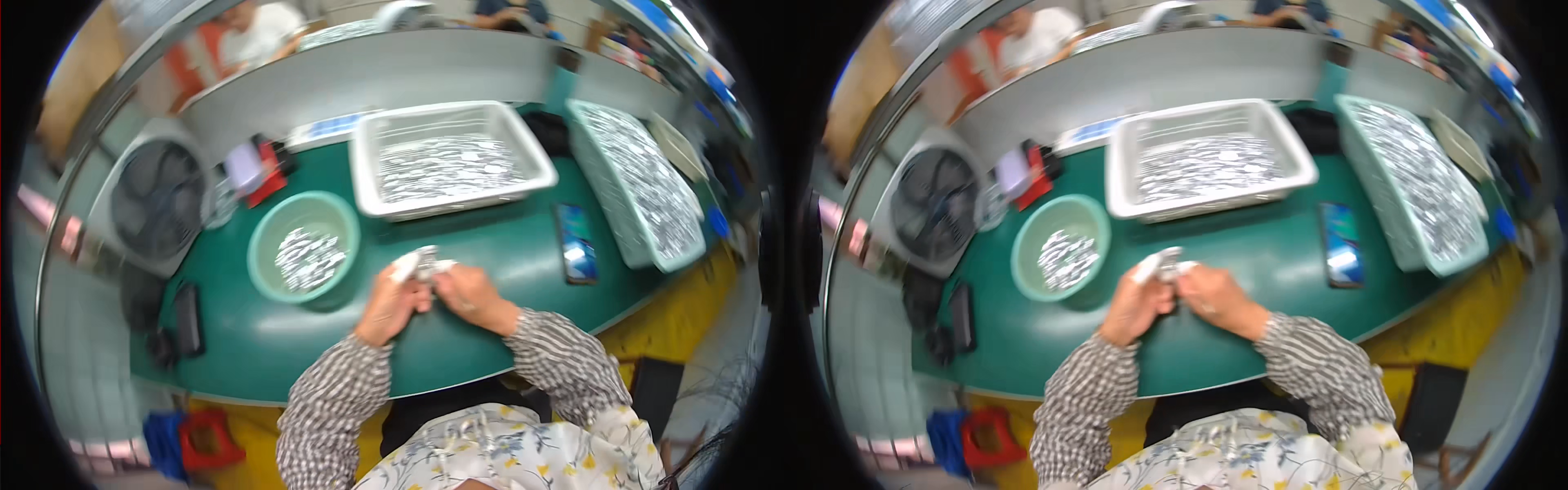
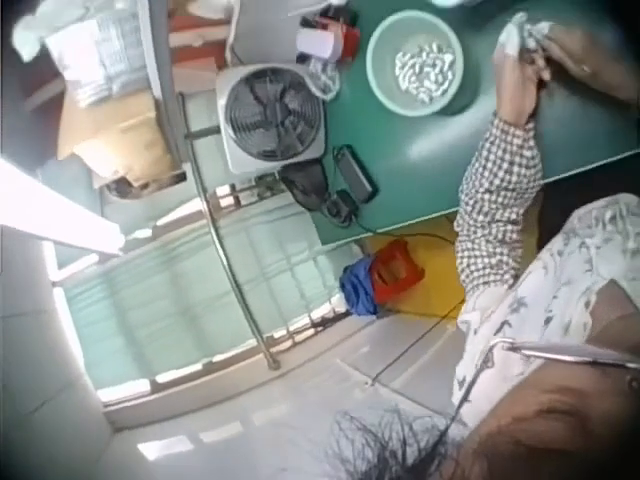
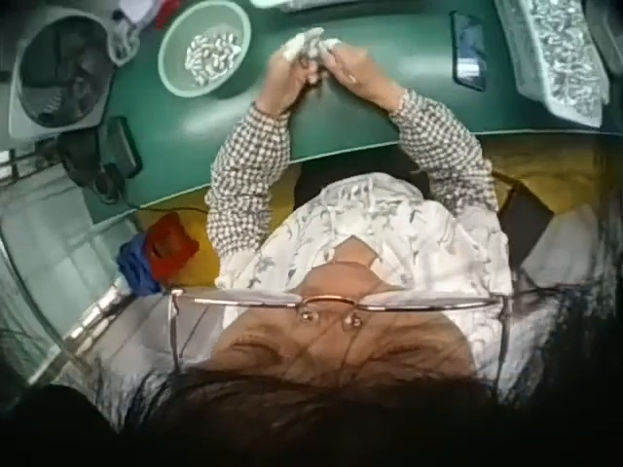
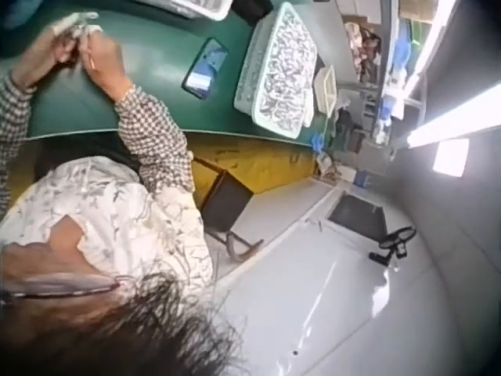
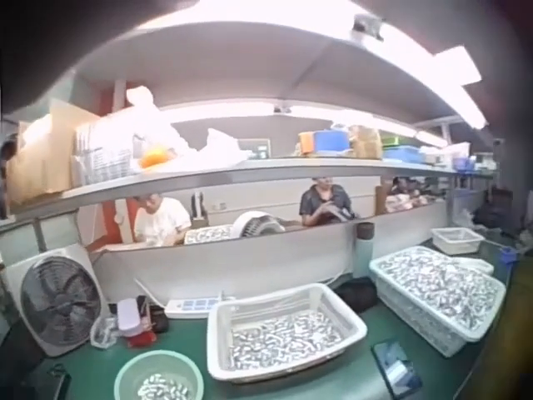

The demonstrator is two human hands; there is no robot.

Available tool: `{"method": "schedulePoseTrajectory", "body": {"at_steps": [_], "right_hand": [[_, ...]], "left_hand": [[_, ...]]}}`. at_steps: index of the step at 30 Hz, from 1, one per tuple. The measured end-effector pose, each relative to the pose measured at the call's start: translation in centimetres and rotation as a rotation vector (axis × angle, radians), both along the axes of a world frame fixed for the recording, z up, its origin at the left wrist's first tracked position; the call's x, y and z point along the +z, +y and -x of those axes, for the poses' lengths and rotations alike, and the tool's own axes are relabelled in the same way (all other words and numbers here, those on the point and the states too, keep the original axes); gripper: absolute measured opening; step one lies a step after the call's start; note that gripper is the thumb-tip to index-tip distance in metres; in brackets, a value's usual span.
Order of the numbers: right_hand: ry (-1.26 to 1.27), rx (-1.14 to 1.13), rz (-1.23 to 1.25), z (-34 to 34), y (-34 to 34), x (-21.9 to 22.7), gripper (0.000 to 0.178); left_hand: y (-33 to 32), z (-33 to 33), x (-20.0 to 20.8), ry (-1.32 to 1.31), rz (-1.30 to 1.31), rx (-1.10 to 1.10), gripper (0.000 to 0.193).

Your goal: Picking small metal screws or bolts and joining them with plastic components at a manual workstation.

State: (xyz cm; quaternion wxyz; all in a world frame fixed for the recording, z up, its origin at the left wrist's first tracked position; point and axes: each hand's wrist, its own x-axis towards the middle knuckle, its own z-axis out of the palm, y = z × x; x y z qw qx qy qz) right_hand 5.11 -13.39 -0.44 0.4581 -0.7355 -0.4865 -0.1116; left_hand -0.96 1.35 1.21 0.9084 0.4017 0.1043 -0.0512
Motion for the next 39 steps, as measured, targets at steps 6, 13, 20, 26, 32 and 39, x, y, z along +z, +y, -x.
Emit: {"method": "schedulePoseTrajectory", "body": {"at_steps": [6,13,20,26,32,39], "right_hand": [[-0.070,0.001,0.082,-0.6,0.0,0.0,0.014],[-0.292,-0.020,0.221,-1.1,1.3,-0.5,0.015],[0.088,0.043,0.066,-0.6,1.6,-0.9,0.013],[-0.182,0.010,0.278,-0.2,0.9,-0.3,0.012],[-0.285,-0.091,0.306,0.7,1.2,0.4,0.012],[-0.076,-0.039,0.186,0.1,1.8,0.1,0.015]], "left_hand": [[0.5,-0.4,-0.8,0.023,-0.183,-0.077,0.031],[-1.1,-0.6,-0.9,-0.012,-0.232,0.130,0.026],[-1.2,-0.8,-1.7,0.087,-0.090,0.237,0.027],[-0.6,-0.6,-1.3,0.049,-0.162,0.246,0.028],[-2.1,-0.6,-0.5,0.015,-0.305,0.289,0.028],[-1.5,-0.4,-1.0,0.032,-0.308,0.287,0.029]]}}
